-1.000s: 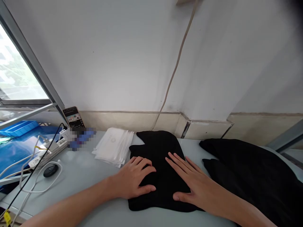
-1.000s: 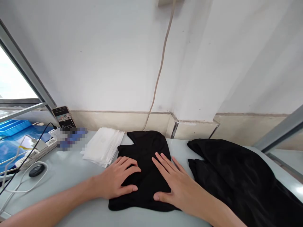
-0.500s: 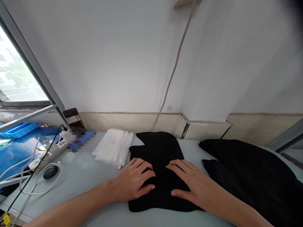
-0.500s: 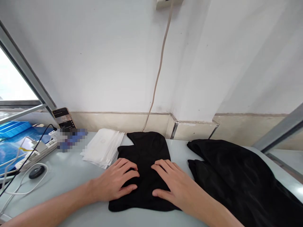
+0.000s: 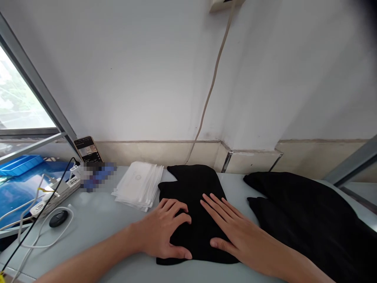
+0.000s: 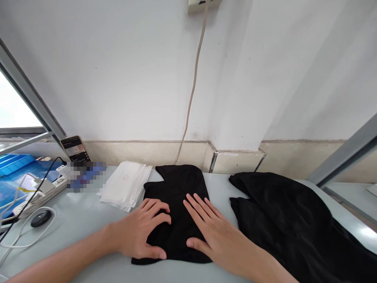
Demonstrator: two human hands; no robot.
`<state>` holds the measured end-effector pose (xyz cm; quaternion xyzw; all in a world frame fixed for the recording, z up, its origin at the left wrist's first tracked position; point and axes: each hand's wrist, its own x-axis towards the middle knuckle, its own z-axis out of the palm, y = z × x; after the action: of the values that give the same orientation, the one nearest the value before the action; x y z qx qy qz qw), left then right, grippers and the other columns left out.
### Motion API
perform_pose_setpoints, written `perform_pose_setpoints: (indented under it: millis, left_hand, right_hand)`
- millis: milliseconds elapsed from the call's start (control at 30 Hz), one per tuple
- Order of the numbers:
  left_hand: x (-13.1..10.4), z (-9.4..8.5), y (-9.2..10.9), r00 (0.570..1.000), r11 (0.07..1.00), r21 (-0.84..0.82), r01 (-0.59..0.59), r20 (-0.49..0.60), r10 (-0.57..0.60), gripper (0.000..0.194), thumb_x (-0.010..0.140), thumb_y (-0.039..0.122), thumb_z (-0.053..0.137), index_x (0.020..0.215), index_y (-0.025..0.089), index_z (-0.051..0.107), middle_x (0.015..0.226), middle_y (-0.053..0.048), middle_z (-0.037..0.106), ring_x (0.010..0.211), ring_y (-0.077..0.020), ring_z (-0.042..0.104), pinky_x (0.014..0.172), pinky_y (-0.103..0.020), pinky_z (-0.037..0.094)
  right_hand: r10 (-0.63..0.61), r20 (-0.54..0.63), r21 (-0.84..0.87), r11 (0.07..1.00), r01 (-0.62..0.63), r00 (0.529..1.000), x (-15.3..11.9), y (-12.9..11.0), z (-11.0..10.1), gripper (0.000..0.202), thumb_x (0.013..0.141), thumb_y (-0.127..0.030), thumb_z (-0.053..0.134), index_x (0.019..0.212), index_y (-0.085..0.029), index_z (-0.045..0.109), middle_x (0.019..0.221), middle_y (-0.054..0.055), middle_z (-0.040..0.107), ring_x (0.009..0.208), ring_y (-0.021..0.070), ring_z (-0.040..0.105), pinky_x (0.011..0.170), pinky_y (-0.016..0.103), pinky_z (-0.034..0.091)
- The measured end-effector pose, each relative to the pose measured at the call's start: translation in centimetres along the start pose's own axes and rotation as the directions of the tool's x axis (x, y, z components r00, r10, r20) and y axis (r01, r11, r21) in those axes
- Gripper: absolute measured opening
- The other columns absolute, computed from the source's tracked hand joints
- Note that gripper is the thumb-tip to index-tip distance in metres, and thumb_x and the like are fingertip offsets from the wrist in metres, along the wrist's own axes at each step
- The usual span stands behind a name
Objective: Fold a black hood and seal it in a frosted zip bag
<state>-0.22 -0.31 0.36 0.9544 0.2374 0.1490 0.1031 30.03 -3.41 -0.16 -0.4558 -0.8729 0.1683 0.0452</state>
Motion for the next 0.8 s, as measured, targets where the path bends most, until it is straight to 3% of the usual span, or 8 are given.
perform_pose_setpoints:
  millis: [100, 233, 400, 533, 600, 700, 800]
  left_hand:
    - [-0.1, -0.3, -0.1, 1.000, 1.000, -0.026, -0.004, 0.022, 0.005, 0.074, 0.092, 0.078, 0.066, 0.139, 0.021, 0.056, 0.157, -0.017, 0.051, 0.147, -0.0402, 0.046, 0.124, -0.061, 0.032]
    - [-0.3, -0.5, -0.3, 0.994, 0.998, -0.058, 0.007, 0.112, -0.001, 0.090, 0.092, 0.075, 0.069, 0.160, 0.023, 0.041, 0.174, -0.016, 0.031, 0.162, -0.0424, 0.024, 0.131, -0.069, 0.017]
    - [-0.3, -0.9, 0.0, 0.991, 0.991, -0.133, 0.030, 0.131, -0.013, 0.095, 0.088, 0.076, 0.073, 0.162, 0.025, 0.042, 0.174, -0.015, 0.032, 0.161, -0.0430, 0.026, 0.131, -0.070, 0.014]
    - [-0.1, -1.4, 0.7, 0.987, 0.978, -0.210, 0.012, 0.160, 0.023, 0.096, 0.084, 0.079, 0.075, 0.159, 0.025, 0.047, 0.171, -0.015, 0.039, 0.157, -0.0427, 0.037, 0.133, -0.066, 0.011]
    - [0.1, -1.5, 1.0, 0.989, 0.969, -0.247, 0.005, 0.142, 0.031, 0.086, 0.088, 0.077, 0.073, 0.155, 0.026, 0.053, 0.164, -0.013, 0.050, 0.149, -0.0388, 0.049, 0.133, -0.061, 0.017]
    - [0.5, -1.7, 1.0, 0.996, 0.968, -0.249, 0.032, 0.084, -0.011, 0.056, 0.103, 0.062, 0.064, 0.145, 0.026, 0.060, 0.144, -0.008, 0.067, 0.134, -0.0298, 0.062, 0.125, -0.048, 0.038]
    - [1.2, -2.1, 0.2, 0.997, 0.985, -0.151, 0.082, 0.014, -0.081, 0.042, 0.111, 0.049, 0.054, 0.146, 0.026, 0.057, 0.145, -0.009, 0.065, 0.138, -0.0283, 0.057, 0.119, -0.045, 0.045]
  right_hand:
    - [0.006, 0.006, 0.011, 1.000, -0.006, 1.000, 0.0, -0.1, -0.3, 0.087, 0.104, -0.069, 0.047, 0.173, -0.028, 0.011, 0.179, 0.006, 0.012, 0.165, 0.0371, 0.010, 0.131, 0.064, 0.025]
    - [0.048, 0.029, 0.049, 0.998, -0.050, 0.998, 0.0, -0.1, -1.0, 0.085, 0.104, -0.071, 0.046, 0.172, -0.026, 0.021, 0.179, 0.007, 0.020, 0.165, 0.0358, 0.014, 0.131, 0.062, 0.027]
    - [0.078, -0.058, 0.106, 0.992, -0.071, 0.995, 0.2, 0.1, -1.5, 0.070, 0.107, -0.065, 0.045, 0.167, -0.029, 0.041, 0.172, 0.008, 0.043, 0.160, 0.0359, 0.035, 0.127, 0.061, 0.037]
    - [0.061, -0.185, 0.158, 0.987, -0.032, 0.981, 0.5, 0.5, -1.8, 0.048, 0.109, -0.059, 0.045, 0.141, -0.031, 0.068, 0.142, 0.007, 0.070, 0.134, 0.0309, 0.064, 0.114, 0.050, 0.052]
    - [0.078, -0.266, 0.145, 0.989, -0.040, 0.961, 0.8, 1.1, -1.8, 0.045, 0.111, -0.056, 0.042, 0.129, -0.029, 0.073, 0.130, 0.007, 0.074, 0.122, 0.0288, 0.069, 0.108, 0.047, 0.055]
    - [0.131, -0.354, 0.057, 0.991, -0.119, 0.926, 1.2, 2.3, -1.4, 0.051, 0.111, -0.057, 0.039, 0.137, -0.025, 0.069, 0.140, 0.012, 0.070, 0.130, 0.0326, 0.064, 0.112, 0.054, 0.052]
    - [0.151, -0.263, -0.009, 0.987, -0.159, 0.953, 1.1, 3.2, -1.2, 0.067, 0.106, -0.066, 0.043, 0.156, -0.022, 0.055, 0.159, 0.015, 0.057, 0.147, 0.0377, 0.052, 0.118, 0.060, 0.047]
